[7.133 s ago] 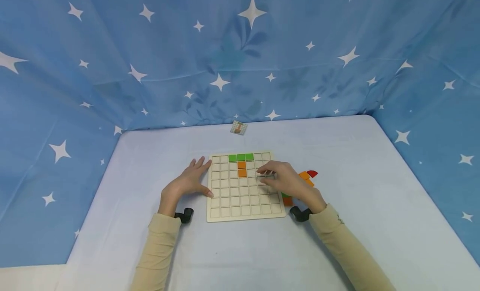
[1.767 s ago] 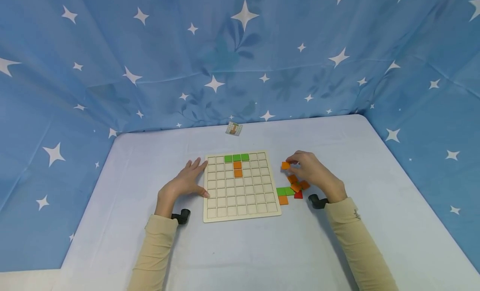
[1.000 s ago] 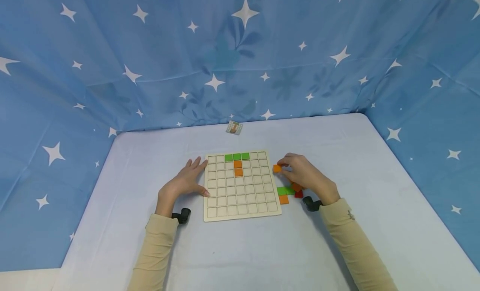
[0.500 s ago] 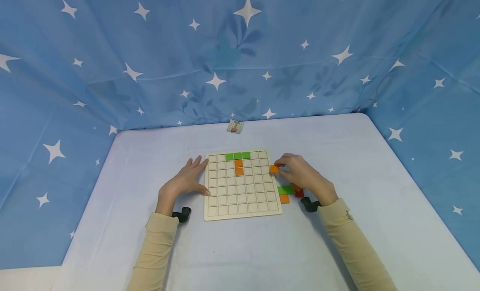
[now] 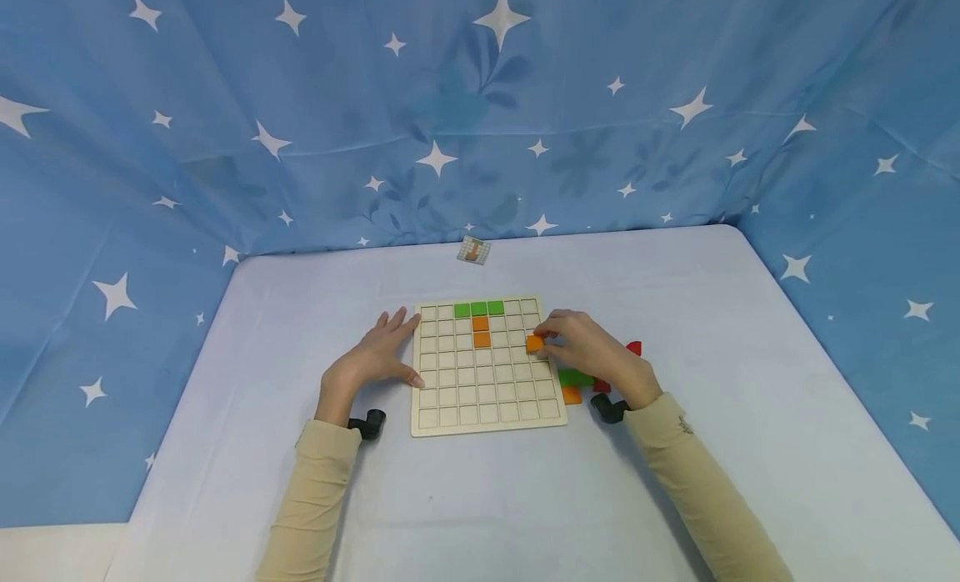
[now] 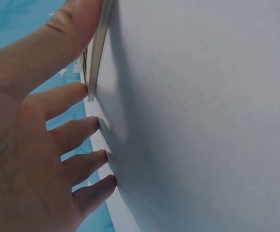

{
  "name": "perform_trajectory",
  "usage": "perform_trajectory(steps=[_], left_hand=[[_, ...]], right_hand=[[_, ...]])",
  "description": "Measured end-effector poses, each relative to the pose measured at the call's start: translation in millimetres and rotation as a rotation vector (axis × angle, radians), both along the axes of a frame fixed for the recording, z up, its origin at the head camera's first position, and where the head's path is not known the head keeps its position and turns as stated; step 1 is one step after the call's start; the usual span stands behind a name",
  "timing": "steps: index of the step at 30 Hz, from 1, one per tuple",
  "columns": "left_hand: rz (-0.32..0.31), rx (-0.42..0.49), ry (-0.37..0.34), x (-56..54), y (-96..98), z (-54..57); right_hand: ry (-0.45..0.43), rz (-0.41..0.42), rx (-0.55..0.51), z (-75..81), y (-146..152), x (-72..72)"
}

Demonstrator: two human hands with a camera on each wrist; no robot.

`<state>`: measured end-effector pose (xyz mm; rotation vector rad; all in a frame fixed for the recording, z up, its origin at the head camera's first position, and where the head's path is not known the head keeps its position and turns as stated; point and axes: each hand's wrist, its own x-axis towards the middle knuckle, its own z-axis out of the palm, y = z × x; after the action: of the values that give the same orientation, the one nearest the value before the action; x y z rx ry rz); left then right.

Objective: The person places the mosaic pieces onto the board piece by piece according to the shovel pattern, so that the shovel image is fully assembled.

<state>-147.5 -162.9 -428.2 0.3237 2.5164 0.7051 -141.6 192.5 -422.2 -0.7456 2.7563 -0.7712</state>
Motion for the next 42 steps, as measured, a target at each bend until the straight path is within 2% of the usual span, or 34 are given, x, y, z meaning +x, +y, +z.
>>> perform_trajectory(steps=[16, 31, 42], left_hand=[[0.003, -0.007, -0.012, -0.5, -3.5, 1.3], [0.004, 0.004, -0.007, 0.4, -3.9, 0.4], [-0.003, 0.008, 0.000, 2.2, -0.9, 1.9]], right_hand=[[-0.040, 0.080, 0.041, 3.8, -35.8, -6.2], [0.017, 0.173, 0.086, 5.3, -56.4, -7.4], [0.005, 0.175, 0.110, 3.5, -67.4, -5.2]])
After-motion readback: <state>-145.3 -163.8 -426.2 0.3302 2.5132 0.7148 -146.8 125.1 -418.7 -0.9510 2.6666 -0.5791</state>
